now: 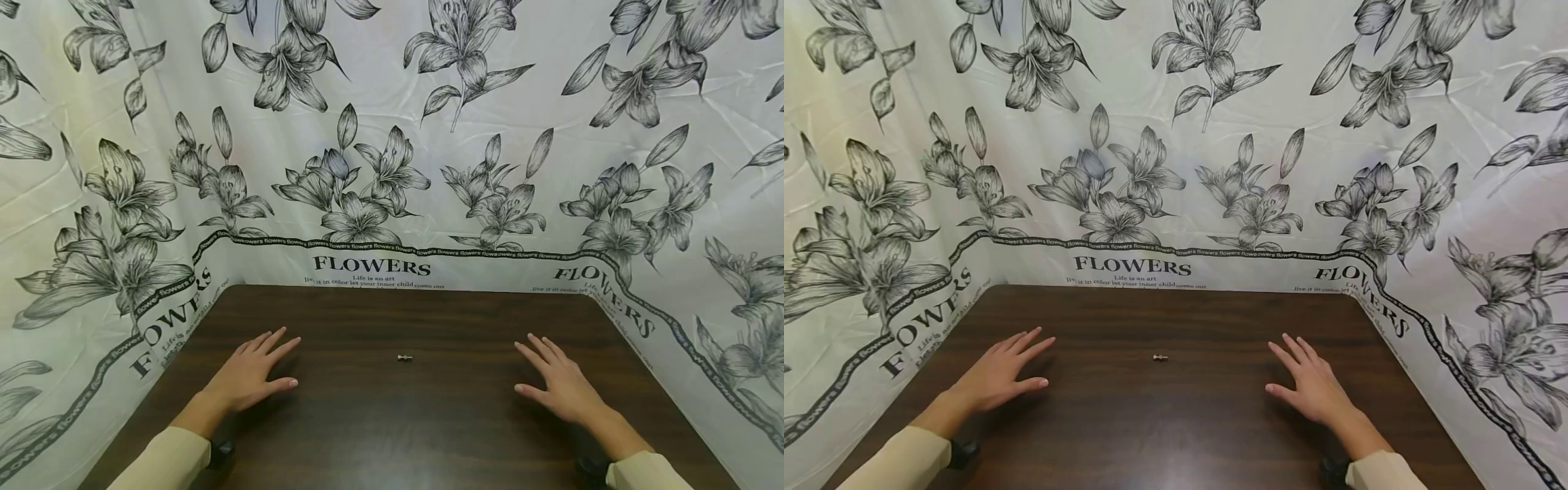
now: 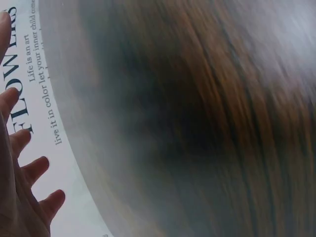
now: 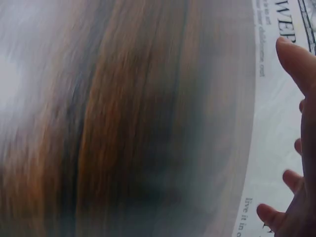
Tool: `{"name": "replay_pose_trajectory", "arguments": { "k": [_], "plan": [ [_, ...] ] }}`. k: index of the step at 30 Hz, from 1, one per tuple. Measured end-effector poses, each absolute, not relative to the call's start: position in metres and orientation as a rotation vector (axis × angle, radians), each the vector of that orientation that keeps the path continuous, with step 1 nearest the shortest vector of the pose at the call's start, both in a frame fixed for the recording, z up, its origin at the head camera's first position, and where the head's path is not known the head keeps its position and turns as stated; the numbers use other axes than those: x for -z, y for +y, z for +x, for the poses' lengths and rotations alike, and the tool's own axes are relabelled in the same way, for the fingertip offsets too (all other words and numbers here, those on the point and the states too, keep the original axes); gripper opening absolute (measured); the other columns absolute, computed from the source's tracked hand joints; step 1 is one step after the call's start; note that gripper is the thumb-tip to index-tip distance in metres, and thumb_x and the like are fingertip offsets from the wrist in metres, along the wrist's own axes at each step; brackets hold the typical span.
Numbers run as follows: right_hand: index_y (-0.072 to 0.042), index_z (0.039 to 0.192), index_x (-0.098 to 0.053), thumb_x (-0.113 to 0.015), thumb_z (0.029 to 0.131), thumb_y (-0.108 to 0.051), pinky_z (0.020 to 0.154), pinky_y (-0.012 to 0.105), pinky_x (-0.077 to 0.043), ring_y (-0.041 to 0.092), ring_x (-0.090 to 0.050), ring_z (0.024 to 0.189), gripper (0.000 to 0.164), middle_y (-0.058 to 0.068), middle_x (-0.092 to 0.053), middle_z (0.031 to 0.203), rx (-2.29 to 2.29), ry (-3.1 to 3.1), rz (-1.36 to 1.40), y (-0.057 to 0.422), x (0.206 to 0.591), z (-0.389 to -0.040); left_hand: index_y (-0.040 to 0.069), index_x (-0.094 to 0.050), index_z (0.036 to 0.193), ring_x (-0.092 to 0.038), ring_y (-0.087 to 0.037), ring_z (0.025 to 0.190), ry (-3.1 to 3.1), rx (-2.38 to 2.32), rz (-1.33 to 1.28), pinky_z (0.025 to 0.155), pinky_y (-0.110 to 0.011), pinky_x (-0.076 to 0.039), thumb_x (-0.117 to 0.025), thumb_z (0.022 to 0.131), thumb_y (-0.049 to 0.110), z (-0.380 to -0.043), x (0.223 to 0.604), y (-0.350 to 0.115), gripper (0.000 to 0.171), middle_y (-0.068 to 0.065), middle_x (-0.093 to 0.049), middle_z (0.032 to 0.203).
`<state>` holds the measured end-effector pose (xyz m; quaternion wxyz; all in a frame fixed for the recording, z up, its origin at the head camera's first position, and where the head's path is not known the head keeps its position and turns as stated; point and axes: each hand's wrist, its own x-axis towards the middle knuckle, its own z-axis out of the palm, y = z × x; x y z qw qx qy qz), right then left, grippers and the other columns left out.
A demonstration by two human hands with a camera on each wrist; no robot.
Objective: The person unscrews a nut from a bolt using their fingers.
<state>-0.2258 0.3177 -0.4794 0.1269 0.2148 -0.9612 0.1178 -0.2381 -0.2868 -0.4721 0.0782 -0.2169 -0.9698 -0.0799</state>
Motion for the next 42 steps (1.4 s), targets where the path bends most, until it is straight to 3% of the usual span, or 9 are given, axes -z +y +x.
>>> {"name": "replay_pose_trajectory", "arguments": {
  "k": [10, 20, 33, 42],
  "plan": [
    [-0.019, 0.149, -0.04, -0.067, 0.087, -0.05, 0.091, 0.068, -0.035, 0.044, -0.034, 0.133, 0.074, 0.016, -0.034, 0.152, -0.546, -2.825, 0.697, 0.296, 0.486, -0.233, 0.024, -0.041, 0.149, -0.047, -0.045, 0.124, -2.976, 0.409, -0.605, 0.089, -0.063, -0.041, -0.055, 0.087, 0.066, -0.238, 0.475, -0.263, 0.076, -0.014, -0.04, 0.149],
    [-0.008, 0.136, -0.055, -0.07, 0.09, -0.034, 0.094, 0.056, -0.041, 0.034, -0.052, 0.12, 0.054, 0.01, -0.056, 0.133, -0.875, -2.829, 0.596, 0.261, 0.495, -0.245, 0.016, -0.052, 0.141, -0.049, -0.035, 0.124, -2.95, 0.554, -0.604, 0.097, -0.056, -0.039, -0.066, 0.087, 0.053, -0.244, 0.483, -0.226, 0.067, -0.012, -0.055, 0.134],
    [-0.01, 0.118, -0.067, -0.07, 0.091, -0.032, 0.083, 0.044, -0.048, 0.019, -0.061, 0.097, 0.035, 0.001, -0.066, 0.111, -1.081, -2.806, 0.565, 0.224, 0.495, -0.258, 0.016, -0.068, 0.12, -0.056, -0.026, 0.107, -2.897, 0.442, -0.592, 0.09, -0.048, -0.046, -0.073, 0.084, 0.043, -0.257, 0.488, -0.188, 0.045, -0.001, -0.064, 0.116],
    [-0.012, 0.111, -0.07, -0.071, 0.09, -0.026, 0.078, 0.04, -0.049, 0.015, -0.061, 0.09, 0.025, -0.002, -0.068, 0.106, -1.102, -2.775, 0.593, 0.197, 0.5, -0.266, 0.016, -0.069, 0.115, -0.057, -0.027, 0.109, -2.881, 0.531, -0.567, 0.091, -0.049, -0.045, -0.072, 0.087, 0.039, -0.262, 0.492, -0.162, 0.037, -0.003, -0.065, 0.116]
  ]
}}
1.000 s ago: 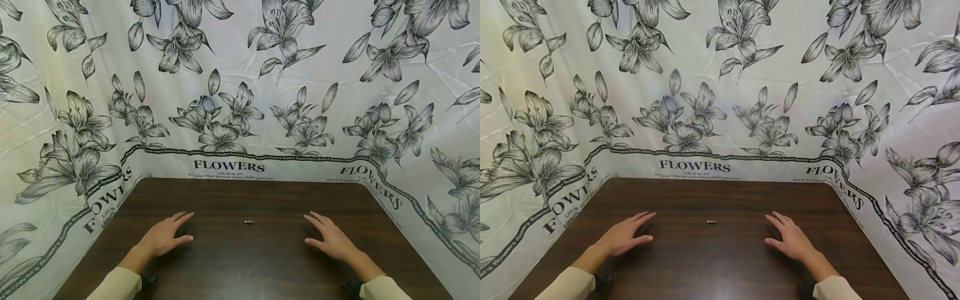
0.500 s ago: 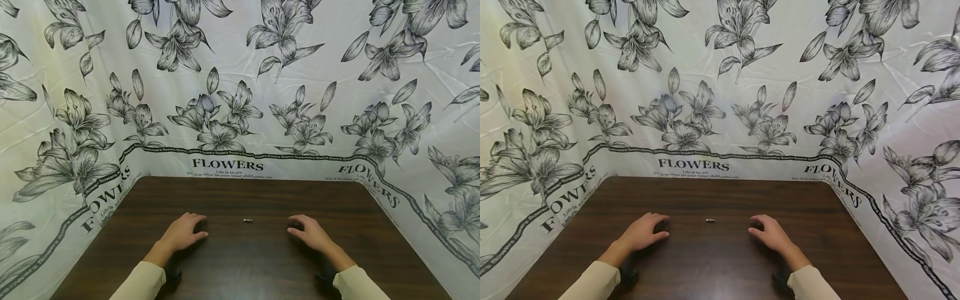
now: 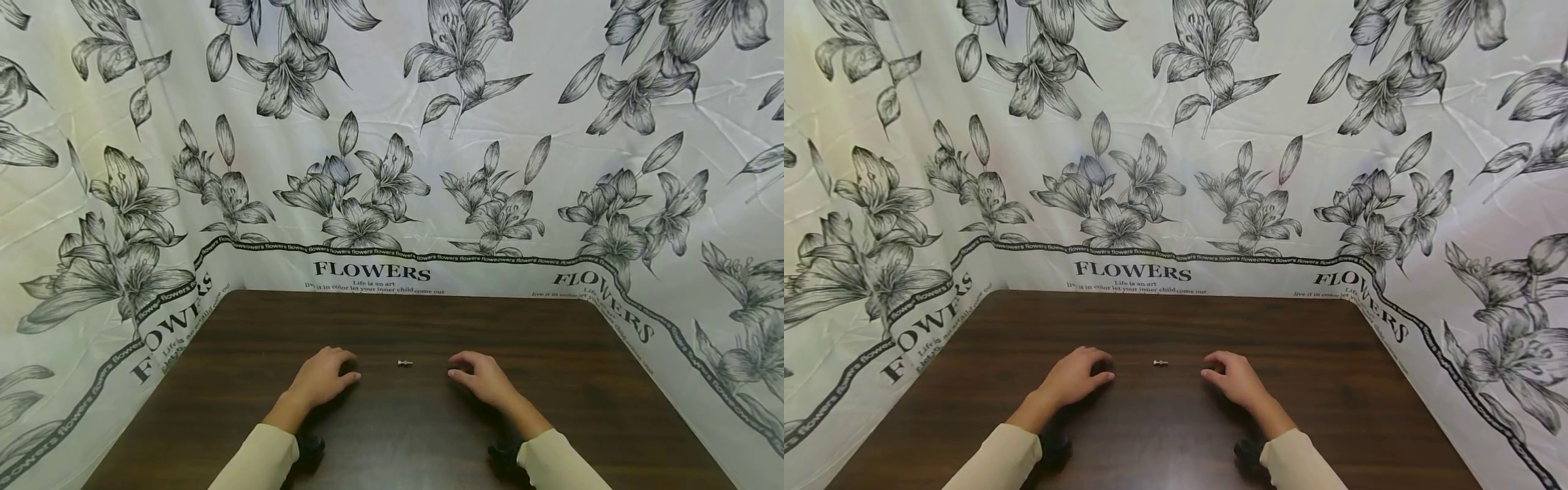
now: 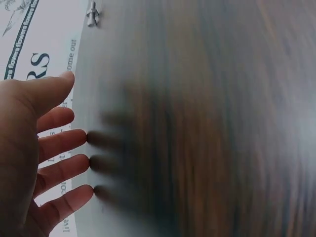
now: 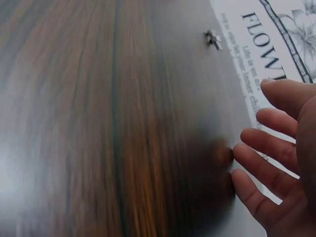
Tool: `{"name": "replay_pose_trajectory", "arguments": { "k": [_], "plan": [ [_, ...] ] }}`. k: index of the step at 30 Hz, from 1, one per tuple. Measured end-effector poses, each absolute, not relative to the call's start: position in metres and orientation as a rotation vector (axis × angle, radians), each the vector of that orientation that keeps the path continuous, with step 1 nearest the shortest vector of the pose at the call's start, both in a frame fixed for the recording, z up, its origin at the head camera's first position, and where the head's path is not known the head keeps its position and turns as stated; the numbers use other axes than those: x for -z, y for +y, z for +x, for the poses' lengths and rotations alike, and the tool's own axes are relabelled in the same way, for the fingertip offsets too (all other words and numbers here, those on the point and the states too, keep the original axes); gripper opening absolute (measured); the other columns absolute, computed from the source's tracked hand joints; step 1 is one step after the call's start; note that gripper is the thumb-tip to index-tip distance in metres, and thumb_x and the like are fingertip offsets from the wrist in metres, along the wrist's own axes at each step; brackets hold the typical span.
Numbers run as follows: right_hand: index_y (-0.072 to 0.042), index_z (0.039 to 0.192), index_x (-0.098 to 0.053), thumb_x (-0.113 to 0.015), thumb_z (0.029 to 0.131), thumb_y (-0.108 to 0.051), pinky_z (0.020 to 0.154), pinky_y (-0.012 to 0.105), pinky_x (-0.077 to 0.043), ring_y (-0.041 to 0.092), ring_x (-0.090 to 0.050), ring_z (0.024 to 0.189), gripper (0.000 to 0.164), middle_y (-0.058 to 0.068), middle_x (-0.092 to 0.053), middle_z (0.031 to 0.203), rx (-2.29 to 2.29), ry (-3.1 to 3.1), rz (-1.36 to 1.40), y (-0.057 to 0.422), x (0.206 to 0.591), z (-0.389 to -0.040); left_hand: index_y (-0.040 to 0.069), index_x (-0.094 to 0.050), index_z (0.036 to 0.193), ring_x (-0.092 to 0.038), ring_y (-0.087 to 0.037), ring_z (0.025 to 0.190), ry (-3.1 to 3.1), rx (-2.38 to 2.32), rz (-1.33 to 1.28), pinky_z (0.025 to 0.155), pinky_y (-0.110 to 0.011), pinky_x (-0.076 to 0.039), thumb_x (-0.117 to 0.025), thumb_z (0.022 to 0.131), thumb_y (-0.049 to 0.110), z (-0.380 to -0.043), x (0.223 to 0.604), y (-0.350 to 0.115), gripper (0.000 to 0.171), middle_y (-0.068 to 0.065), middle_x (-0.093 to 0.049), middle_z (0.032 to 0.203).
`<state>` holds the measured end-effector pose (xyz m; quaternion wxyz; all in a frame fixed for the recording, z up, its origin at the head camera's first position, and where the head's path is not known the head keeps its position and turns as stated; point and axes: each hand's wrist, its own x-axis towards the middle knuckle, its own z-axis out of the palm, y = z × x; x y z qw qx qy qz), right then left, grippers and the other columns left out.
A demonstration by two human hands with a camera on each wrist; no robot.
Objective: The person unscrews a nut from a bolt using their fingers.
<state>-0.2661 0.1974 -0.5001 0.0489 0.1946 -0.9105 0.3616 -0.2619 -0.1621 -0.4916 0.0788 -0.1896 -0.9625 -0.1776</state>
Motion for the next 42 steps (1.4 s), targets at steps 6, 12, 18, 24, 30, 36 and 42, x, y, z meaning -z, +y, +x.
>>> {"name": "replay_pose_trajectory", "arguments": {
  "k": [6, 12, 18, 24, 30, 36, 42],
  "plan": [
    [-0.013, 0.108, -0.071, -0.07, 0.091, -0.025, 0.077, 0.037, -0.05, 0.013, -0.061, 0.088, 0.021, -0.004, -0.068, 0.102, -1.052, -2.77, 0.669, 0.18, 0.502, -0.271, 0.014, -0.071, 0.111, -0.057, -0.026, 0.103, -2.831, 0.56, -0.584, 0.088, -0.047, -0.046, -0.072, 0.086, 0.039, -0.265, 0.499, -0.143, 0.036, -0.001, -0.066, 0.11],
    [-0.013, 0.109, -0.07, -0.068, 0.093, -0.027, 0.079, 0.039, -0.049, 0.015, -0.062, 0.093, 0.022, -0.004, -0.068, 0.105, -1.071, -2.772, 0.719, 0.162, 0.502, -0.274, 0.014, -0.07, 0.111, -0.057, -0.027, 0.101, -2.813, 0.619, -0.617, 0.086, -0.047, -0.047, -0.074, 0.086, 0.036, -0.267, 0.5, -0.127, 0.034, -0.002, -0.066, 0.109],
    [-0.012, 0.108, -0.071, -0.069, 0.092, -0.024, 0.077, 0.038, -0.049, 0.015, -0.062, 0.09, 0.02, -0.004, -0.068, 0.101, -1.088, -2.764, 0.708, 0.148, 0.504, -0.276, 0.014, -0.07, 0.112, -0.057, -0.027, 0.105, -2.844, 0.718, -0.609, 0.088, -0.047, -0.046, -0.075, 0.085, 0.033, -0.265, 0.497, -0.117, 0.033, -0.003, -0.066, 0.11],
    [-0.013, 0.099, -0.071, -0.072, 0.089, -0.019, 0.076, 0.039, -0.049, 0.016, -0.061, 0.086, 0.012, -0.003, -0.068, 0.096, -1.088, -2.716, 0.611, 0.138, 0.505, -0.279, 0.012, -0.069, 0.112, -0.059, -0.027, 0.102, -2.848, 0.905, -0.599, 0.087, -0.046, -0.047, -0.076, 0.086, 0.025, -0.272, 0.495, -0.102, 0.03, -0.004, -0.065, 0.108],
    [-0.016, 0.097, -0.071, -0.075, 0.086, -0.017, 0.073, 0.037, -0.048, 0.014, -0.059, 0.082, 0.011, -0.006, -0.066, 0.092, -1.068, -2.719, 0.542, 0.131, 0.508, -0.282, 0.009, -0.068, 0.114, -0.059, -0.019, 0.086, -2.836, 1.044, -0.616, 0.074, -0.037, -0.049, -0.077, 0.084, 0.018, -0.28, 0.497, -0.084, 0.033, -0.004, -0.063, 0.106],
    [-0.022, 0.103, -0.07, -0.075, 0.086, -0.027, 0.062, 0.032, -0.041, 0.01, -0.051, 0.074, 0.019, -0.009, -0.055, 0.09, -0.966, -2.838, 0.501, 0.12, 0.508, -0.285, 0.005, -0.069, 0.113, -0.054, -0.014, 0.079, -2.811, 1.067, -0.632, 0.07, -0.03, -0.047, -0.08, 0.08, 0.011, -0.282, 0.504, -0.073, 0.035, -0.003, -0.057, 0.099],
    [-0.024, 0.103, -0.071, -0.074, 0.087, -0.033, 0.058, 0.033, -0.039, 0.011, -0.049, 0.07, 0.019, -0.008, -0.051, 0.087, -0.874, -2.869, 0.403, 0.112, 0.509, -0.287, 0.004, -0.072, 0.102, -0.051, -0.013, 0.071, -2.745, 1.027, -0.522, 0.066, -0.029, -0.045, -0.08, 0.08, 0.012, -0.283, 0.508, -0.063, 0.025, -0.002, -0.054, 0.09]
  ]
}}
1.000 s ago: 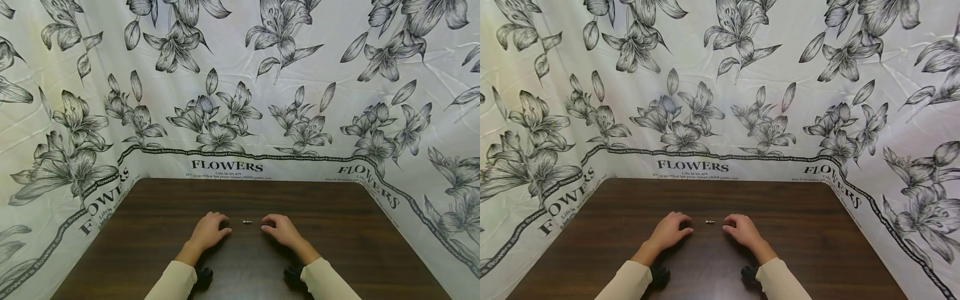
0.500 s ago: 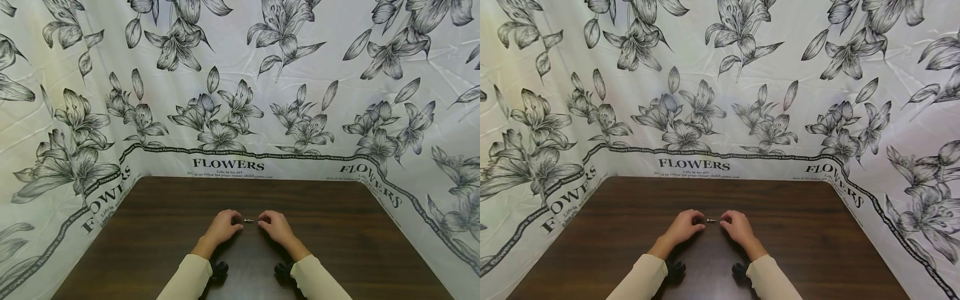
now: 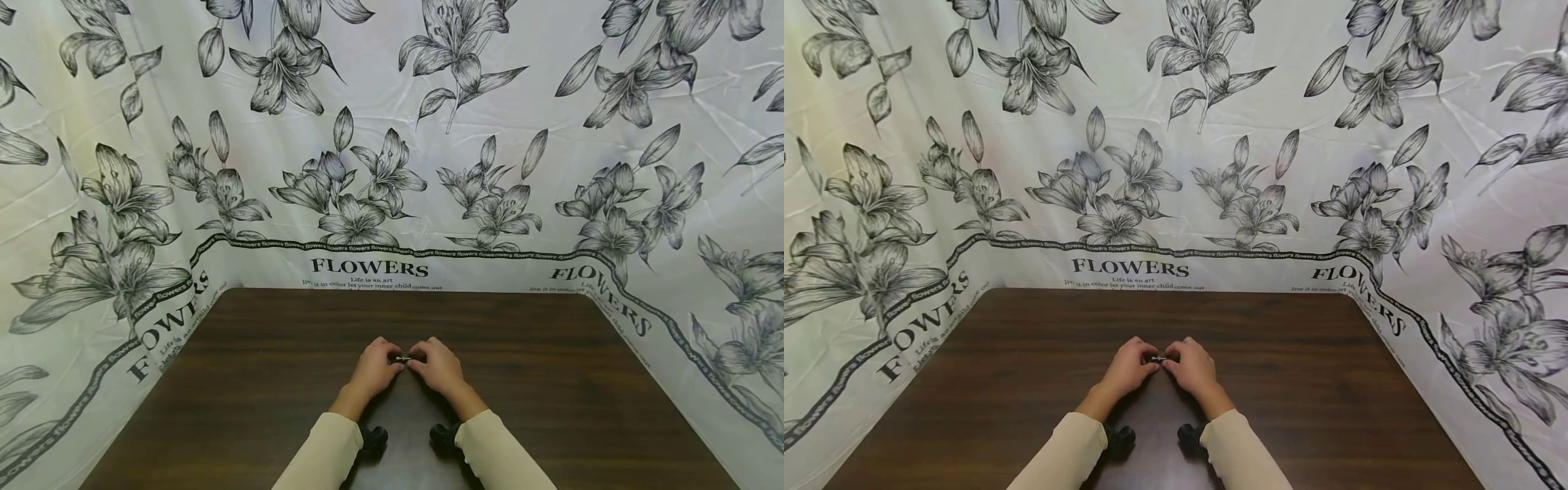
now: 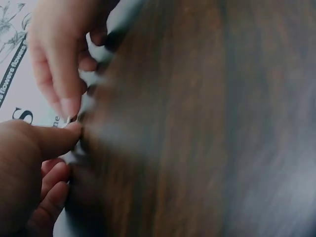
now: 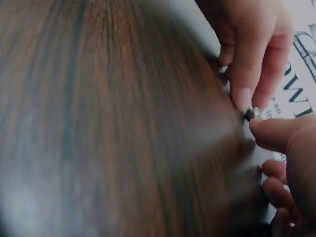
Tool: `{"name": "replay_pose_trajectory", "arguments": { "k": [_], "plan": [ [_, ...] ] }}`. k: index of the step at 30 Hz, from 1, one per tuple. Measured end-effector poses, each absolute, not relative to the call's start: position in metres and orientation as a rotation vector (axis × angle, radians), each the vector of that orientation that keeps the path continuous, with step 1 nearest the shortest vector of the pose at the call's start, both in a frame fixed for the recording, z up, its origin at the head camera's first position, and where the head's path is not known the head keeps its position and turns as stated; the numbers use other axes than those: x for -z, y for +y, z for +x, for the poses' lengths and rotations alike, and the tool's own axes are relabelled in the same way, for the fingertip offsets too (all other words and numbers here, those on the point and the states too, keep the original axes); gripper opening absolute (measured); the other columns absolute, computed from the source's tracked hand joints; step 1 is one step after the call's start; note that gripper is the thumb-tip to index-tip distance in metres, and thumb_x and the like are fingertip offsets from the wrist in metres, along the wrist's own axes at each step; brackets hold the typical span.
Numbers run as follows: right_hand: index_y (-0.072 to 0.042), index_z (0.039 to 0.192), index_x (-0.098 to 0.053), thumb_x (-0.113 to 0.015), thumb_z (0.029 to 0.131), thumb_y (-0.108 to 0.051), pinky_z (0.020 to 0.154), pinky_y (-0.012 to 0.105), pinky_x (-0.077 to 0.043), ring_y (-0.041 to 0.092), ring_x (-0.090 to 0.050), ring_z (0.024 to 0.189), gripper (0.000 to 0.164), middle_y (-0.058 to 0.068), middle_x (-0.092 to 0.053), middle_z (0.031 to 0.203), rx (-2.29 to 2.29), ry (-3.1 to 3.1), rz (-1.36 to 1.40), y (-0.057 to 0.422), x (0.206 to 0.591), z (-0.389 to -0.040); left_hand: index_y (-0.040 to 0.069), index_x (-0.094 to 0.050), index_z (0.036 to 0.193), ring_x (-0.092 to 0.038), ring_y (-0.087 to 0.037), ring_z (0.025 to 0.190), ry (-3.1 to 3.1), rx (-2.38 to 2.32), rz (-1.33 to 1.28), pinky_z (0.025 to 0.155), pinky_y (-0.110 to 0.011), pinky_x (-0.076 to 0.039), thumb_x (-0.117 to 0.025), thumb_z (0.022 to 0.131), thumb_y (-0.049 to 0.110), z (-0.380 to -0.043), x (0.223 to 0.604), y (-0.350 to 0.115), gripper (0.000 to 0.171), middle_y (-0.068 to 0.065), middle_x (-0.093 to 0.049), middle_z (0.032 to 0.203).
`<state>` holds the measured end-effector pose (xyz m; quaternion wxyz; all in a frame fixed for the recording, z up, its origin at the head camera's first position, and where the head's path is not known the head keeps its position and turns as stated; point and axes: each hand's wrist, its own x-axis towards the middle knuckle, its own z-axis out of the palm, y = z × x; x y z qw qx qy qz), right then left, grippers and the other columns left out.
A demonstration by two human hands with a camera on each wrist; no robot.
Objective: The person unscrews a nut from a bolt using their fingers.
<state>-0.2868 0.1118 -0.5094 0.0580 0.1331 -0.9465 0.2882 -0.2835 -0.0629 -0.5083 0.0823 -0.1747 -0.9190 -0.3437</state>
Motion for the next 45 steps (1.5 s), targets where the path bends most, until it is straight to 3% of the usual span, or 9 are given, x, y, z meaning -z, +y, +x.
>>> {"name": "replay_pose_trajectory", "arguments": {
  "k": [6, 13, 25, 38, 45],
  "plan": [
    [-0.026, 0.093, -0.068, -0.074, 0.087, -0.032, 0.056, 0.034, -0.039, 0.011, -0.048, 0.067, 0.01, -0.007, -0.049, 0.083, -0.823, -2.862, 0.357, 0.1, 0.511, -0.284, 0.008, -0.074, 0.091, -0.052, -0.017, 0.074, -2.688, 1.002, -0.376, 0.069, -0.035, -0.046, -0.08, 0.081, 0.013, -0.28, 0.514, -0.059, 0.012, -0.001, -0.052, 0.085],
    [-0.025, 0.086, -0.066, -0.073, 0.088, -0.029, 0.056, 0.032, -0.038, 0.01, -0.046, 0.065, 0.008, -0.008, -0.049, 0.077, -0.891, -2.858, 0.41, 0.103, 0.511, -0.284, 0.011, -0.073, 0.084, -0.052, -0.015, 0.071, -2.658, 1.034, -0.395, 0.066, -0.032, -0.045, -0.081, 0.078, 0.01, -0.274, 0.513, -0.062, 0.009, 0.0, -0.055, 0.081],
    [-0.018, 0.085, -0.067, -0.071, 0.089, -0.022, 0.068, 0.033, -0.04, 0.012, -0.051, 0.075, 0.007, -0.009, -0.056, 0.08, -1.11, -2.76, 0.512, 0.111, 0.521, -0.282, 0.01, -0.068, 0.082, -0.048, -0.01, 0.068, -2.658, 1.131, -0.454, 0.064, -0.028, -0.041, -0.077, 0.082, 0.008, -0.267, 0.516, -0.064, 0.009, 0.004, -0.051, 0.075],
    [-0.017, 0.087, -0.068, -0.071, 0.089, -0.019, 0.065, 0.029, -0.042, 0.01, -0.052, 0.071, 0.004, -0.008, -0.06, 0.078, -1.329, -2.591, 0.424, 0.115, 0.526, -0.275, 0.009, -0.065, 0.091, -0.049, -0.014, 0.075, -2.616, 1.268, -0.499, 0.068, -0.031, -0.039, -0.068, 0.09, 0.011, -0.267, 0.516, -0.06, 0.004, 0.006, -0.058, 0.076],
    [-0.019, 0.089, -0.07, -0.069, 0.092, -0.028, 0.063, 0.028, -0.043, 0.009, -0.053, 0.07, 0.009, -0.01, -0.064, 0.08, -1.341, -2.594, 0.416, 0.115, 0.526, -0.274, 0.012, -0.066, 0.093, -0.048, -0.011, 0.074, -2.578, 1.338, -0.451, 0.067, -0.029, -0.039, -0.069, 0.09, 0.015, -0.261, 0.521, -0.059, 0.005, 0.008, -0.058, 0.078]
  ]
}}
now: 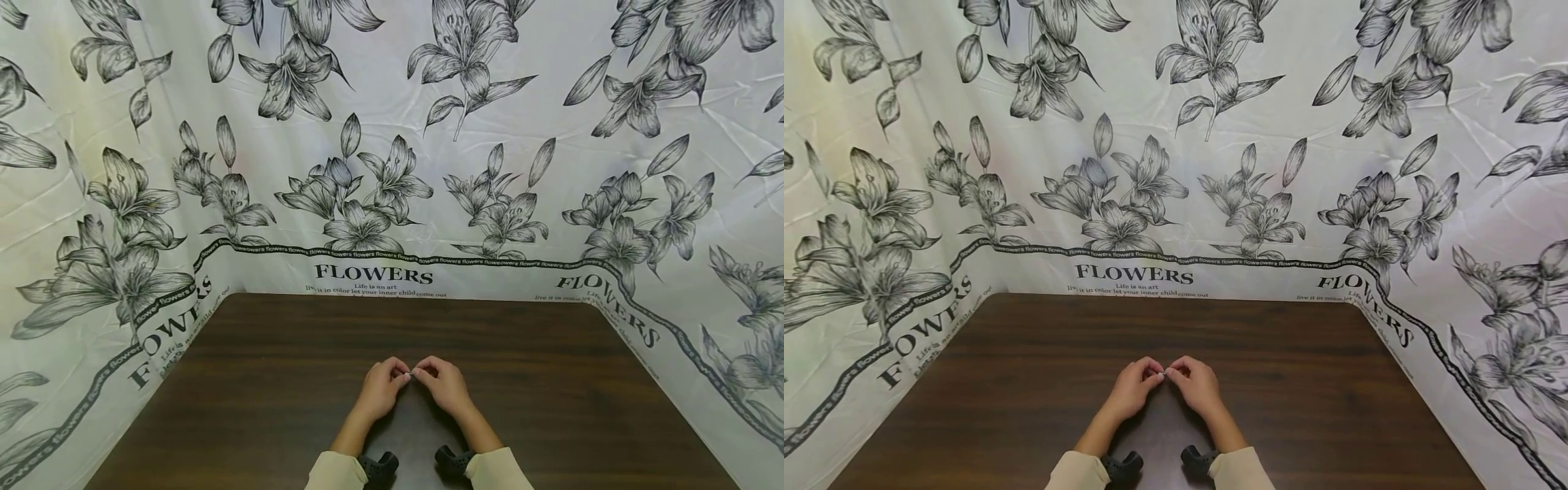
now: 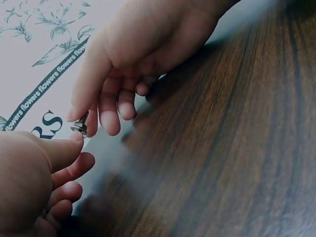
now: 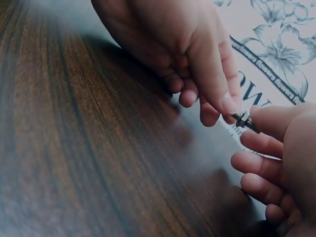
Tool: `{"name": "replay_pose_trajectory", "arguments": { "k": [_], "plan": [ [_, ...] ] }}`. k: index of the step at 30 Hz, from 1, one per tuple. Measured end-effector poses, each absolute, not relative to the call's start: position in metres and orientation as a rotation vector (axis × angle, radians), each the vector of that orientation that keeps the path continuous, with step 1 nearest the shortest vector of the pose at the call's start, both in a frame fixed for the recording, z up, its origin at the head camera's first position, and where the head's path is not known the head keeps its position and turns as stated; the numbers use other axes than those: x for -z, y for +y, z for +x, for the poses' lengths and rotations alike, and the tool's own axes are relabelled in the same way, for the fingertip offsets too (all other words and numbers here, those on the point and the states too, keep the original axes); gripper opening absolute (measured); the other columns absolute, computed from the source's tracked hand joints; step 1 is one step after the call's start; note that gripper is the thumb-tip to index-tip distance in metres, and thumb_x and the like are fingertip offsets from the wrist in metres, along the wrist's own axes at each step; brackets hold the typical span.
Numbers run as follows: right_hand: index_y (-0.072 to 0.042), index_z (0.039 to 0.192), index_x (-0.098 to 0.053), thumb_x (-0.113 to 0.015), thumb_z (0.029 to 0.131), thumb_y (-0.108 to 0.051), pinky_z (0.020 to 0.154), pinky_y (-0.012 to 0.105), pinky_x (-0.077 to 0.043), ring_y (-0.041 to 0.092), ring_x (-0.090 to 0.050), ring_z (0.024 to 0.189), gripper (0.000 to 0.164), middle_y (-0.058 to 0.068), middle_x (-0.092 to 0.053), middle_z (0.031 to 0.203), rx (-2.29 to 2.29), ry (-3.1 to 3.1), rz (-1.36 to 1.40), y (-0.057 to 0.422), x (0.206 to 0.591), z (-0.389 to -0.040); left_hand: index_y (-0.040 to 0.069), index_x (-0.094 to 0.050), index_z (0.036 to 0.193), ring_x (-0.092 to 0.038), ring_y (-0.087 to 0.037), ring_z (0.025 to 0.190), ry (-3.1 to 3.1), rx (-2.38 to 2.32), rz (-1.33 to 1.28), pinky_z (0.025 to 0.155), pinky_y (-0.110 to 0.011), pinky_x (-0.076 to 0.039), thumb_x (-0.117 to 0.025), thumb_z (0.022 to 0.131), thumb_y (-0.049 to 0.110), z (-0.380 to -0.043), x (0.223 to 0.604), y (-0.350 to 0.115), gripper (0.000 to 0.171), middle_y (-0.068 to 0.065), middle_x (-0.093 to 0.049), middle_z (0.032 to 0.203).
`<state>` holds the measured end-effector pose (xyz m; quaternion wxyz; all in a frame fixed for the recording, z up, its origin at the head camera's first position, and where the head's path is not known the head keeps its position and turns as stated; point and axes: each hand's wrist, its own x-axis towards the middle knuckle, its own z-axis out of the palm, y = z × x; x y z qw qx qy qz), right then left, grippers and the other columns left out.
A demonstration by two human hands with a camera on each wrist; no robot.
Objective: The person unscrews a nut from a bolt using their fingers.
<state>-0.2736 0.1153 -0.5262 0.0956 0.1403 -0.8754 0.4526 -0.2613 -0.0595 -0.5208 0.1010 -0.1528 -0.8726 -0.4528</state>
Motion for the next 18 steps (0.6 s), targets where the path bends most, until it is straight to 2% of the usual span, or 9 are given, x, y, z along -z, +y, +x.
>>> {"name": "replay_pose_trajectory", "arguments": {
  "k": [7, 12, 18],
  "plan": [
    [-0.018, 0.083, -0.071, -0.066, 0.093, -0.03, 0.061, 0.027, -0.041, 0.009, -0.05, 0.066, 0.017, -0.01, -0.061, 0.076, -1.351, -2.599, 0.468, 0.1145, 0.5245, -0.2709, 0.015, -0.068, 0.092, -0.049, -0.009, 0.073, -2.546, 1.39, -0.413, 0.067, -0.028, -0.04, -0.07, 0.089, 0.014, -0.2573, 0.5213, -0.0591, 0.004, 0.008, -0.058, 0.078],
    [-0.018, 0.082, -0.072, -0.067, 0.093, -0.027, 0.06, 0.026, -0.041, 0.008, -0.05, 0.065, 0.015, -0.011, -0.061, 0.074, -1.357, -2.596, 0.497, 0.1141, 0.5232, -0.2704, 0.012, -0.068, 0.092, -0.053, -0.009, 0.07, -2.485, 1.522, -0.39, 0.064, -0.026, -0.044, -0.071, 0.089, 0.013, -0.2579, 0.5212, -0.0597, 0.004, 0.006, -0.062, 0.08],
    [-0.015, 0.078, -0.069, -0.065, 0.094, -0.03, 0.057, 0.026, -0.041, 0.008, -0.05, 0.062, 0.023, -0.009, -0.058, 0.069, -1.419, -2.602, 0.483, 0.1143, 0.5218, -0.2711, 0.01, -0.069, 0.092, -0.056, -0.011, 0.07, -2.458, 1.618, -0.358, 0.063, -0.026, -0.045, -0.072, 0.088, 0.014, -0.2603, 0.5194, -0.0592, 0.006, 0.003, -0.064, 0.08]
  ]
}}
